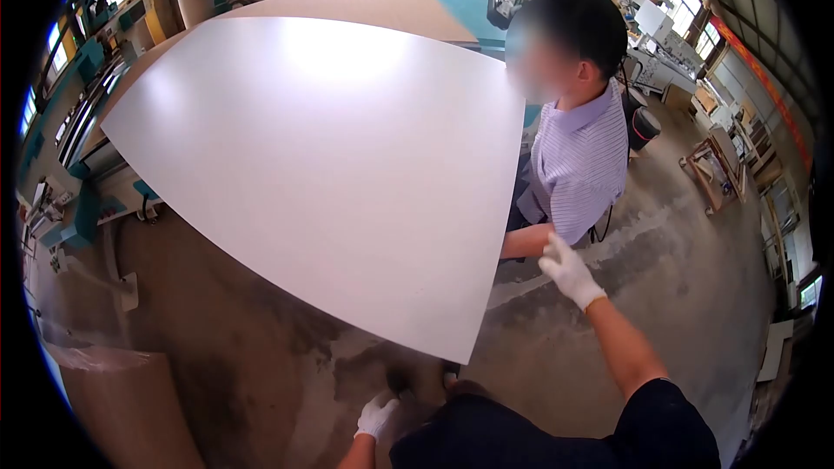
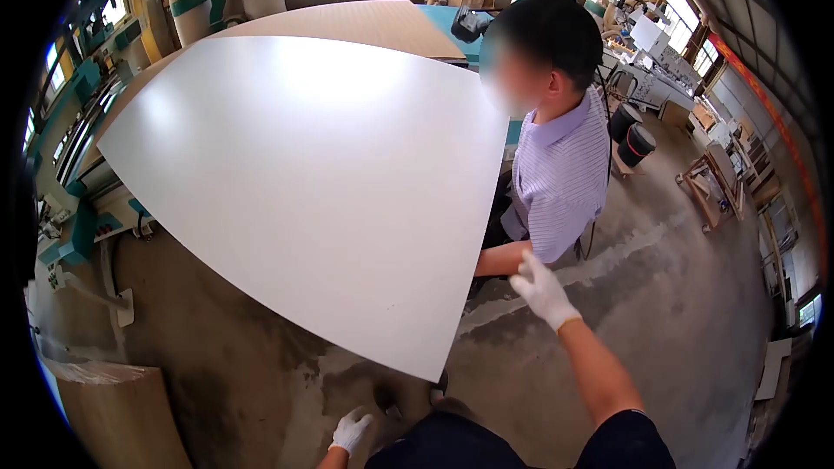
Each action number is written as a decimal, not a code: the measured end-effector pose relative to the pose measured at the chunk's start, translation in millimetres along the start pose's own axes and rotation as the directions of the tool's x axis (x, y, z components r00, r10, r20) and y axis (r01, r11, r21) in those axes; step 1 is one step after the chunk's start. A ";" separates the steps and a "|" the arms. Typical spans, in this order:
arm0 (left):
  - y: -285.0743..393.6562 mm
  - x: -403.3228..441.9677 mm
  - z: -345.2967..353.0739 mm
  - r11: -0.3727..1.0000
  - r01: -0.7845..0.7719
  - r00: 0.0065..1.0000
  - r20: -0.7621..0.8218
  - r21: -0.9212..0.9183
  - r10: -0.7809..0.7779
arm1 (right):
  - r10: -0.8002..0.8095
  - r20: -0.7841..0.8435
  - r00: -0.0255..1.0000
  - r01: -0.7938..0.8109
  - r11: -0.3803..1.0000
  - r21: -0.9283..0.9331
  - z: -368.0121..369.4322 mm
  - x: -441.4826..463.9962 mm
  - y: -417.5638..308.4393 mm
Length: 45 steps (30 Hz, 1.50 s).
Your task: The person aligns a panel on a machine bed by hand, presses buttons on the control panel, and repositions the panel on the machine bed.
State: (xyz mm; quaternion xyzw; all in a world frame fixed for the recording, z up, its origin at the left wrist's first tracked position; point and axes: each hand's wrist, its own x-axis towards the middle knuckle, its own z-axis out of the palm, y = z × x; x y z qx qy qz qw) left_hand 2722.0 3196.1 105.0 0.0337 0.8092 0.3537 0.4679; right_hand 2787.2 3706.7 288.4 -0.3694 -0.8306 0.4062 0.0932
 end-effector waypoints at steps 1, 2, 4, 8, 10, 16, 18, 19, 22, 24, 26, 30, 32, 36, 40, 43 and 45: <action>17.9 -8.2 -2.0 1.000 0.008 1.000 0.002 -0.022 -0.008 | -0.049 -0.035 0.998 0.047 0.997 -0.065 -5.0 6.9 -17.2; 32.6 -18.6 -3.5 0.999 0.022 1.000 0.006 -0.040 -0.022 | -0.088 -0.008 0.996 0.087 0.991 -0.104 -5.9 9.4 -26.7; 24.2 -13.4 4.4 0.995 -0.009 1.000 -0.025 -0.103 0.007 | -0.191 0.032 0.981 0.194 0.966 -0.173 -3.4 16.4 -47.1; -24.7 24.0 32.1 0.862 -0.158 0.983 -0.156 -0.481 0.092 | -0.267 0.215 0.939 0.296 0.948 -0.115 34.0 -38.0 -66.2; -39.8 38.1 36.1 0.768 -0.148 0.986 -0.156 -0.623 0.063 | -0.247 0.329 0.912 0.290 0.953 -0.088 64.0 -88.7 -28.8; -27.9 9.7 25.7 0.521 -0.141 0.986 -0.167 -0.842 -0.002 | -0.132 0.890 0.437 0.463 0.881 -0.096 99.4 -196.7 -55.3; -44.3 0.6 37.4 0.573 -0.200 0.972 -0.236 -0.795 0.012 | -0.437 0.832 0.343 0.577 0.796 0.181 74.4 -197.5 -119.4; -49.0 -0.5 46.0 0.585 -0.248 0.957 -0.291 -0.772 0.023 | -0.603 0.734 0.313 0.618 0.716 0.324 48.7 -186.3 -157.2; -86.3 -19.7 82.5 0.658 -0.211 0.952 -0.305 -0.723 -0.030 | -0.692 0.181 0.699 0.602 0.706 0.373 -46.8 -178.0 -191.9; -95.0 -35.7 101.7 0.716 -0.226 0.937 -0.347 -0.661 -0.024 | -0.688 -0.183 0.702 0.674 0.560 0.482 -92.7 -167.1 -153.6; -89.7 -67.2 119.6 0.655 -0.135 0.954 -0.276 -0.744 -0.117 | -0.551 -0.272 0.789 0.567 0.484 0.666 -104.3 -162.0 -80.9; -111.5 -149.5 175.8 0.734 -0.080 0.963 -0.242 -0.674 -0.117 | -0.366 0.119 0.923 0.226 0.765 0.603 -57.8 -233.6 39.8; -127.0 -176.1 204.3 0.757 0.027 0.977 -0.144 -0.653 -0.159 | -0.325 0.269 0.907 0.219 0.907 0.358 -29.1 -283.4 110.1; -155.7 -205.0 234.5 0.805 -0.007 0.987 -0.135 -0.594 -0.091 | -0.174 0.596 0.784 0.098 0.983 0.158 8.5 -387.5 174.7; -178.6 -202.1 237.7 0.769 0.016 0.991 -0.095 -0.639 -0.099 | 0.034 0.756 0.653 -0.070 0.997 0.015 1.4 -424.5 138.2; -179.3 -204.0 227.8 0.788 -0.063 0.985 -0.165 -0.612 -0.049 | -0.067 0.767 0.638 0.054 0.998 0.043 15.7 -424.0 136.4; -177.6 -208.6 216.5 0.770 -0.088 0.985 -0.171 -0.632 -0.028 | 0.114 0.780 0.615 -0.122 0.991 -0.049 19.1 -420.2 129.8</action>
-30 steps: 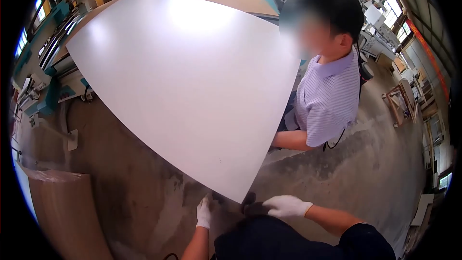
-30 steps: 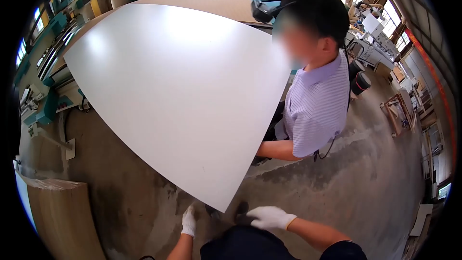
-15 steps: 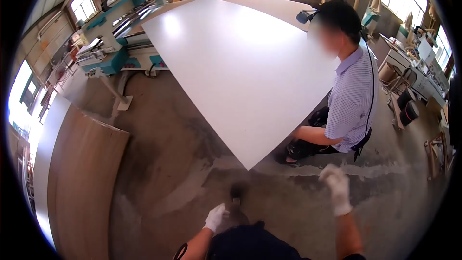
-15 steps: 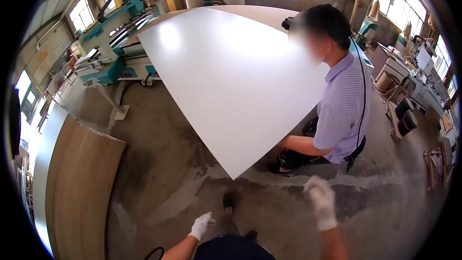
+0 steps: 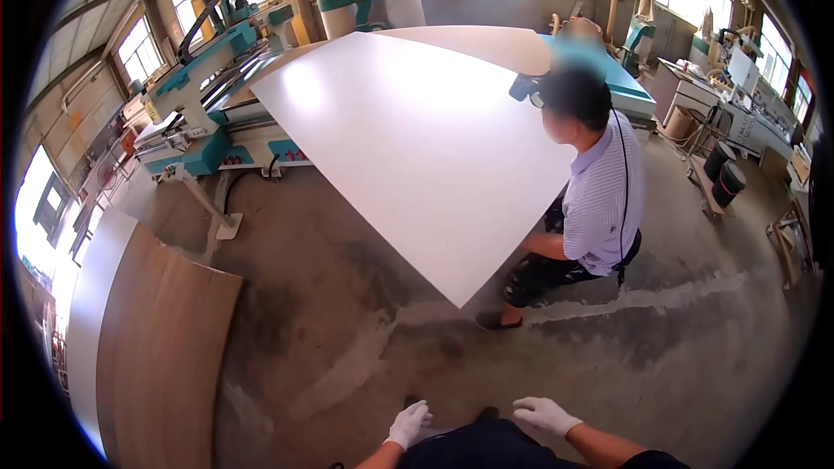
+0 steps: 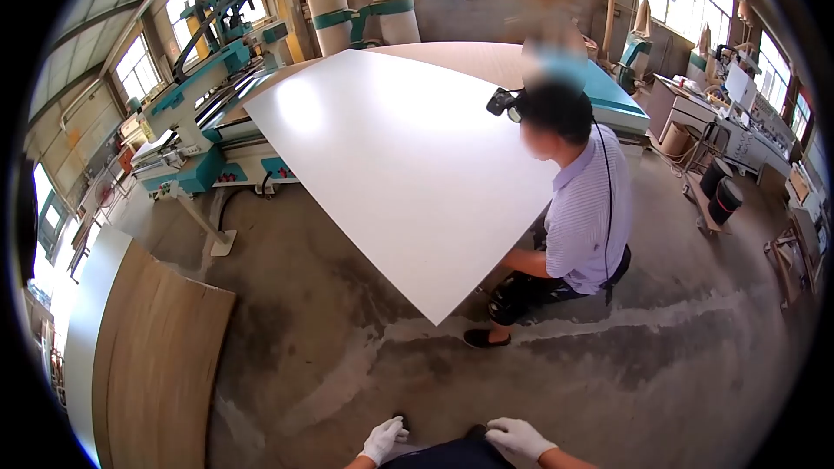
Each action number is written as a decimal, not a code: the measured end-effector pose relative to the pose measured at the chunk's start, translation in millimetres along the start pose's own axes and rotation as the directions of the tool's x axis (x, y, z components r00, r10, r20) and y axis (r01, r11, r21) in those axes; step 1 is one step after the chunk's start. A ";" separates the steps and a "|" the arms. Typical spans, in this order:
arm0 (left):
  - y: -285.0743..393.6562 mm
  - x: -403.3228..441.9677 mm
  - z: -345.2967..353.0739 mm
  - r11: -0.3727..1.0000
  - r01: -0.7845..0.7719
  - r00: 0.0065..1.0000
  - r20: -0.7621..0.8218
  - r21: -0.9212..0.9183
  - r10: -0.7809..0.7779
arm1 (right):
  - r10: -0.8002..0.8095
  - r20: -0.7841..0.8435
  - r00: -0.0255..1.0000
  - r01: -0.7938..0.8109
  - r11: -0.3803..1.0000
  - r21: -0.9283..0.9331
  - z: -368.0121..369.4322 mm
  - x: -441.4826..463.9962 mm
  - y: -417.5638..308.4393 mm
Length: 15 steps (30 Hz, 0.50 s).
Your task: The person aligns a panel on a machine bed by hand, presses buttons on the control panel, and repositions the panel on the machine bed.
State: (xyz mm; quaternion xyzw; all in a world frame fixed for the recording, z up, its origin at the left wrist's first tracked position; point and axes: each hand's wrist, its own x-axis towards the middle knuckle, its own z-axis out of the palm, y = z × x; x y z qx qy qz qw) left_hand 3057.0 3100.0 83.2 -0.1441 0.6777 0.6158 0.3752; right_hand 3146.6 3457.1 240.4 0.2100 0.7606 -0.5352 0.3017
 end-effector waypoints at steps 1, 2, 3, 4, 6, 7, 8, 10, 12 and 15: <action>-5.2 2.6 -7.7 1.000 -0.015 1.000 0.010 -0.024 0.015 | -0.104 -0.050 0.993 0.102 0.994 -0.038 3.5 8.3 3.9; -10.8 4.1 -15.8 0.998 -0.030 0.999 0.019 -0.050 0.031 | -0.110 -0.060 0.992 0.101 0.985 -0.139 4.1 15.6 5.4; -14.3 2.6 -26.0 0.998 -0.039 0.999 0.006 -0.058 0.039 | -0.128 -0.078 0.989 0.114 0.979 -0.166 9.6 21.8 4.1; -16.3 1.2 -39.7 0.997 -0.045 0.999 -0.003 -0.065 0.045 | -0.143 -0.098 0.985 0.122 0.974 -0.192 18.2 27.5 -0.1; -18.4 -0.4 -64.4 0.996 -0.056 0.998 -0.030 -0.074 0.053 | -0.199 -0.096 0.975 0.175 0.962 -0.210 37.4 37.5 -8.9; -19.3 -4.1 -78.1 0.996 -0.054 0.998 -0.046 -0.073 0.050 | -0.226 -0.090 0.970 0.202 0.955 -0.217 46.5 39.9 -14.2; -20.1 -6.0 -91.7 0.996 -0.051 0.997 -0.063 -0.072 0.046 | -0.163 -0.062 0.985 0.150 0.974 -0.171 55.0 42.7 -21.3; -23.8 -7.2 -113.8 0.997 -0.052 0.995 -0.091 -0.064 0.046 | -0.035 0.003 0.999 0.035 0.996 -0.081 74.7 36.0 -59.9; -13.2 -19.2 -134.4 0.998 -0.037 0.994 -0.104 -0.043 0.032 | 0.018 0.053 0.998 -0.014 0.997 -0.081 90.8 36.2 -77.5; -12.6 -21.0 -149.6 0.999 -0.041 0.993 -0.106 0.007 0.042 | -0.036 0.059 0.998 0.045 0.985 -0.165 111.0 43.7 -69.1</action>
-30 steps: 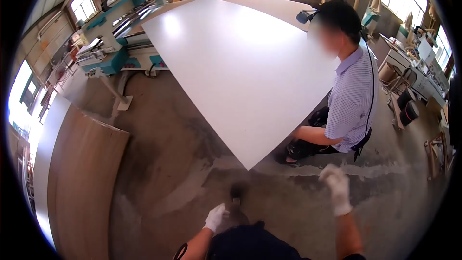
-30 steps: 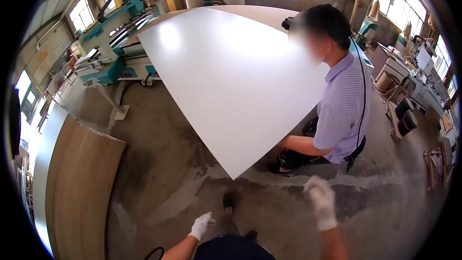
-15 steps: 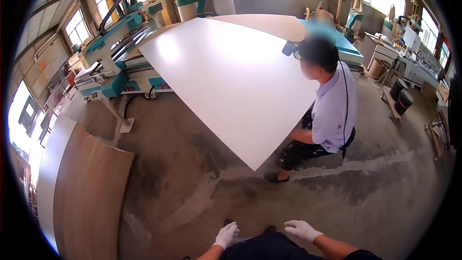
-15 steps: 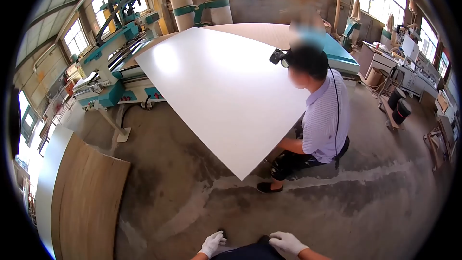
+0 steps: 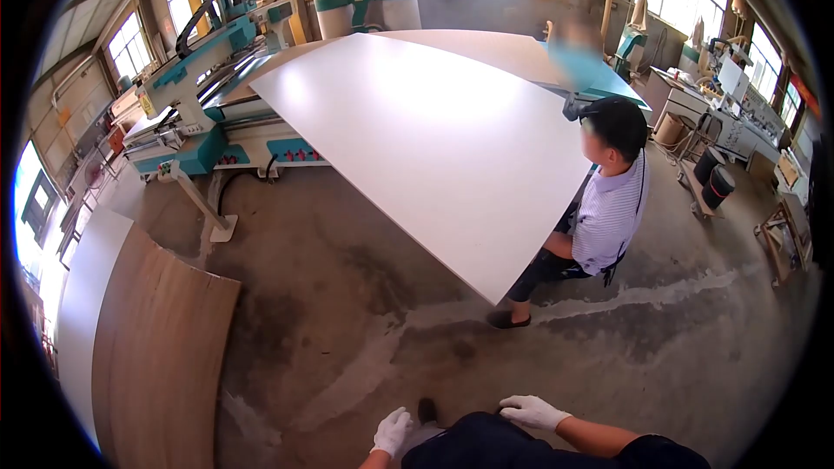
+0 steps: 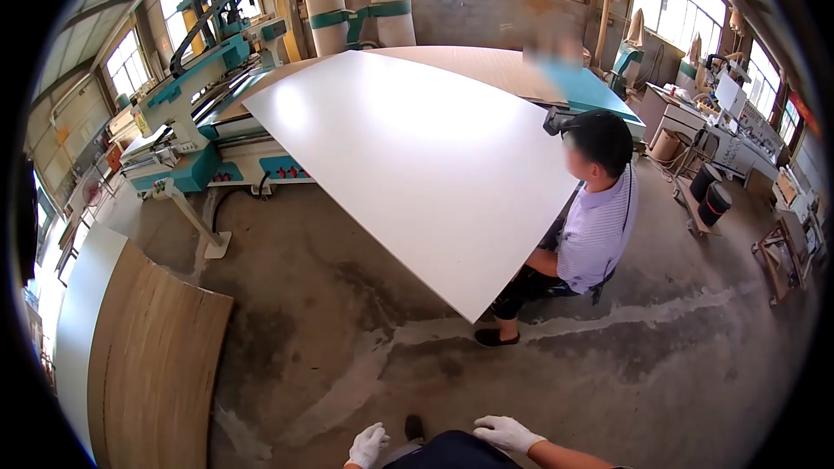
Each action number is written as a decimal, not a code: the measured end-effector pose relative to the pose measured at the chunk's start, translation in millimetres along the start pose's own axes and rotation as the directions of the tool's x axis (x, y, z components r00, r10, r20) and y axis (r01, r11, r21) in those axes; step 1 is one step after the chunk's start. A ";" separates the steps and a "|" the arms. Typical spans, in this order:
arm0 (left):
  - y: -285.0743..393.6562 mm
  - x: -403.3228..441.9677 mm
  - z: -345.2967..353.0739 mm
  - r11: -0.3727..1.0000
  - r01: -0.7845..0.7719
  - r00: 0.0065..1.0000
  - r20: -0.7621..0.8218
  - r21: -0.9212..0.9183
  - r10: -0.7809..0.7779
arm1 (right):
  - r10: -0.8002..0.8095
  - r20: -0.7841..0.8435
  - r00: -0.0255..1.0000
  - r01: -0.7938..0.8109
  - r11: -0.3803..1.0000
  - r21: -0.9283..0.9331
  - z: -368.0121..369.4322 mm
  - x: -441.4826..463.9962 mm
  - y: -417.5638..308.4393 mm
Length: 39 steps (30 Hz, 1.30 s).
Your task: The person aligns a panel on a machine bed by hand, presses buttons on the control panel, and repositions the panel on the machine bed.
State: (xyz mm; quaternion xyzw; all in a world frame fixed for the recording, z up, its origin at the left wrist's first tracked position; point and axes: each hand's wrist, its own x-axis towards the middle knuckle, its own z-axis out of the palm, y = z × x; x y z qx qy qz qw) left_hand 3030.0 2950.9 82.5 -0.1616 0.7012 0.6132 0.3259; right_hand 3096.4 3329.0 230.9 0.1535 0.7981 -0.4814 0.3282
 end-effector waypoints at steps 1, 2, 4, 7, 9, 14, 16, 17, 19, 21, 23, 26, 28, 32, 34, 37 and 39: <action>-0.7 1.6 -3.5 1.000 -0.010 1.000 0.001 0.025 0.010 | 0.000 -0.001 1.000 0.000 1.000 -0.011 3.1 0.9 0.9; -2.0 2.9 -4.4 1.000 -0.006 1.000 0.007 0.013 0.006 | 0.000 -0.003 1.000 0.000 1.000 -0.021 5.6 1.0 1.3; 4.3 3.0 1.9 1.000 0.000 1.000 0.021 -0.008 0.000 | -0.007 -0.018 1.000 0.007 1.000 -0.016 6.1 -3.8 -0.6; 12.5 9.4 11.4 0.997 0.011 0.997 0.078 -0.081 -0.005 | -0.007 -0.051 0.999 0.009 0.999 0.042 4.1 -12.7 -5.1; 20.9 20.1 21.8 0.994 -0.010 0.996 0.086 -0.106 0.020 | 0.013 -0.072 0.997 -0.007 0.996 0.088 2.2 -12.3 -5.0; 56.1 58.0 54.3 0.986 -0.042 0.984 0.166 -0.163 0.069 | 0.152 -0.524 0.838 0.135 0.873 0.468 -66.9 139.8 53.2; 63.1 55.4 54.2 0.981 -0.045 0.985 0.154 -0.187 0.074 | -0.067 -0.644 0.762 0.333 0.894 0.301 -85.2 223.6 109.8; 43.6 45.4 45.0 0.984 0.009 0.992 0.127 -0.178 0.014 | -0.016 -0.645 0.764 0.339 0.860 0.381 -76.7 222.8 109.9; 17.3 44.8 30.8 0.981 0.072 0.995 0.079 -0.180 -0.058 | 0.322 -0.487 0.812 0.235 0.584 0.777 -68.5 198.0 54.0; 3.4 28.8 3.2 0.988 0.145 0.989 0.050 -0.050 -0.142 | 0.416 -0.421 0.806 0.230 0.434 0.871 -52.9 193.8 56.2; -58.2 39.2 -33.9 0.990 0.137 0.990 -0.029 0.033 -0.136 | 0.428 -0.347 0.835 0.240 0.284 0.928 -35.3 199.9 84.8; 25.3 4.1 -42.2 0.968 0.078 0.997 -0.042 0.237 -0.070 | 0.403 -0.400 0.823 0.240 0.392 0.888 -30.1 170.4 63.4; 20.8 26.2 -53.1 0.991 0.129 0.990 -0.055 0.024 -0.128 | 0.353 -0.432 0.830 0.254 0.451 0.856 -35.2 156.5 45.8; 88.8 52.4 -49.4 0.987 -0.014 0.999 0.031 0.158 0.009 | 0.301 -0.527 0.795 0.321 0.528 0.786 -56.8 138.9 12.1; 108.5 69.3 -35.4 0.954 -0.223 0.974 0.090 0.201 0.209 | 0.211 -0.610 0.764 0.410 0.572 0.711 -74.0 126.9 2.8; 146.4 84.5 -1.7 0.894 -0.405 0.910 0.182 0.194 0.372 | 0.080 -0.710 0.700 0.586 0.503 0.635 -99.4 104.4 -23.6; 225.7 56.2 33.0 0.839 -0.501 0.857 0.256 0.213 0.447 | 0.014 -0.712 0.702 0.588 0.553 0.590 -112.7 93.2 -26.5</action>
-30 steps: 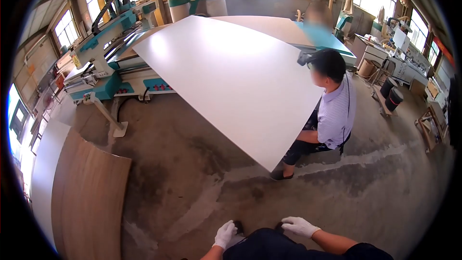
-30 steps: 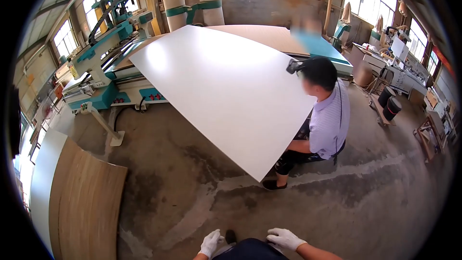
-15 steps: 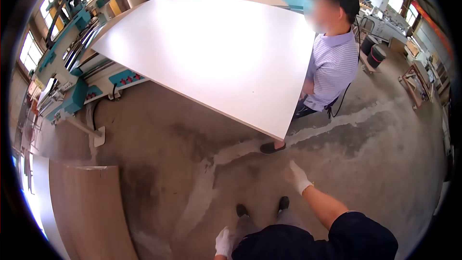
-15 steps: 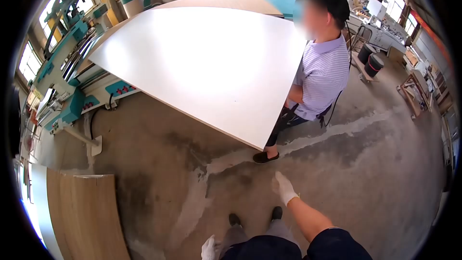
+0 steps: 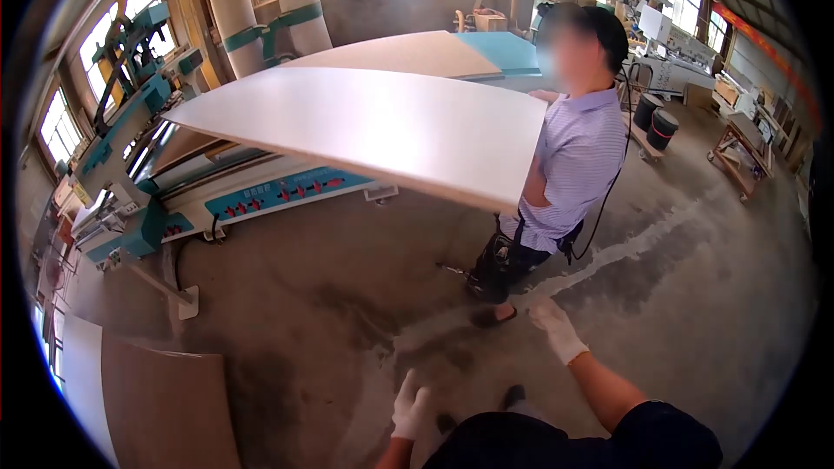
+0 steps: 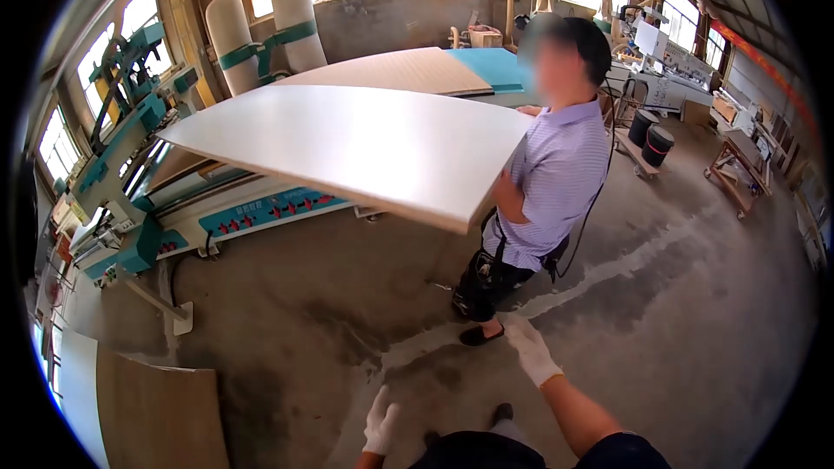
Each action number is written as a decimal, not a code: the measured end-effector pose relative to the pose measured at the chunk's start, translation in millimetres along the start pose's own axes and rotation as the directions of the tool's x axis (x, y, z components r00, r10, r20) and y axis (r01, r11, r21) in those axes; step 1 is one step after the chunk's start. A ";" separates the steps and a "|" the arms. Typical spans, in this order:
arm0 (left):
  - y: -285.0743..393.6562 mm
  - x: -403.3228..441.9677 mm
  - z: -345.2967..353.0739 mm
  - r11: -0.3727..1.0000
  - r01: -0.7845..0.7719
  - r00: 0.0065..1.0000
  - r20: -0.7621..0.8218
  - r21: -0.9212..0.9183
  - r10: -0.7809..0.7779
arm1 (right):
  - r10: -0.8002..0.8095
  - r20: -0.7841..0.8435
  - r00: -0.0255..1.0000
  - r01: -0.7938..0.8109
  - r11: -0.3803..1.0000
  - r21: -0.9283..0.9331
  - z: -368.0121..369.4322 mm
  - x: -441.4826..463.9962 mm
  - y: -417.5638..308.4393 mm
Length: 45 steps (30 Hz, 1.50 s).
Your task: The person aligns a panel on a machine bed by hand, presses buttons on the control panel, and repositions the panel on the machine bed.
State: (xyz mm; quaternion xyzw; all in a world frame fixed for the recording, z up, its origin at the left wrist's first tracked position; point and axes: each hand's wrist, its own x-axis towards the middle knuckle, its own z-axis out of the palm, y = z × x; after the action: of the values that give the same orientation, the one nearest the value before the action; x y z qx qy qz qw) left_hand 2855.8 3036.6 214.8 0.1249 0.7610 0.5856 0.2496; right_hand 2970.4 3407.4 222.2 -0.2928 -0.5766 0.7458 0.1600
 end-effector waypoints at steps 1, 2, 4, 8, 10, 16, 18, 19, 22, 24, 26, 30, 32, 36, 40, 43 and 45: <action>28.2 11.3 6.1 0.996 -0.076 0.997 0.025 0.036 0.075 | -0.004 0.006 1.000 0.004 1.000 0.027 -1.8 3.3 -6.6; 41.4 28.3 13.4 0.981 -0.194 0.980 0.055 0.016 0.193 | -0.007 0.012 1.000 0.006 0.999 0.054 -4.3 5.5 -14.9; 61.1 61.0 26.9 0.911 -0.411 0.905 0.112 -0.027 0.411 | -0.036 0.018 0.999 0.036 0.999 0.030 -5.9 4.7 -31.9; 108.6 83.1 66.2 0.929 -0.369 0.927 0.055 -0.032 0.371 | -0.020 0.066 0.998 0.014 0.995 0.098 -40.2 21.5 -20.4; 102.9 98.2 102.2 0.925 -0.380 0.924 0.052 0.007 0.379 | -0.001 0.101 0.995 -0.011 0.993 0.118 -74.9 30.8 -6.0; 97.6 102.9 220.1 0.969 -0.247 0.964 0.099 0.008 0.245 | 0.146 0.118 0.982 -0.156 0.985 0.078 -173.9 28.7 -5.5; 113.2 102.1 255.7 0.982 -0.186 0.972 0.152 0.036 0.178 | 0.163 0.088 0.983 -0.167 0.985 0.035 -199.0 24.3 -29.1; 115.5 104.0 273.0 0.981 -0.179 0.969 0.184 0.069 0.164 | 0.175 0.070 0.982 -0.176 0.984 0.015 -212.4 24.0 -36.4; 122.0 112.8 316.3 0.983 -0.121 0.962 0.259 0.138 0.082 | 0.213 0.019 0.977 -0.214 0.973 0.082 -256.3 35.7 -45.4; 125.6 126.0 338.9 0.979 -0.122 0.954 0.291 0.166 0.069 | 0.209 0.008 0.978 -0.209 0.972 0.105 -279.4 47.6 -44.6; 134.9 142.4 352.5 0.980 -0.109 0.943 0.328 0.167 0.049 | 0.210 -0.001 0.978 -0.209 0.971 0.118 -296.2 62.3 -45.5; 143.3 181.7 382.5 0.978 -0.100 0.938 0.345 0.183 0.031 | 0.226 0.000 0.974 -0.225 0.971 0.086 -310.2 86.4 -65.4; 148.7 205.3 397.3 0.975 -0.086 0.945 0.327 0.207 0.014 | 0.213 0.007 0.977 -0.214 0.976 0.036 -320.1 104.6 -68.8; 171.5 248.1 422.2 0.894 -0.276 0.916 0.378 0.354 0.134 | 0.169 0.018 0.985 -0.168 0.985 -0.051 -343.8 136.7 -72.2; 161.5 301.9 443.4 0.730 -0.570 0.799 0.462 0.377 0.386 | 0.169 -0.019 0.985 -0.170 0.983 -0.074 -354.4 166.4 -105.4; 186.9 323.2 458.8 0.976 -0.081 0.951 0.309 0.202 0.015 | 0.178 -0.014 0.984 -0.178 0.984 0.002 -369.4 191.0 -108.0; 186.8 336.3 468.1 0.971 -0.074 0.962 0.274 0.228 0.010 | 0.225 -0.007 0.974 -0.225 0.973 -0.050 -374.5 204.4 -123.2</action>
State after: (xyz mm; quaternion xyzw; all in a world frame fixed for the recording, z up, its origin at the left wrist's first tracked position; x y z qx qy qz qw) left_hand 2799.1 3639.7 225.7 0.2487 0.7812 0.4735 0.3220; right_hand 3031.9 3847.2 226.8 -0.3607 -0.5582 0.7441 0.0674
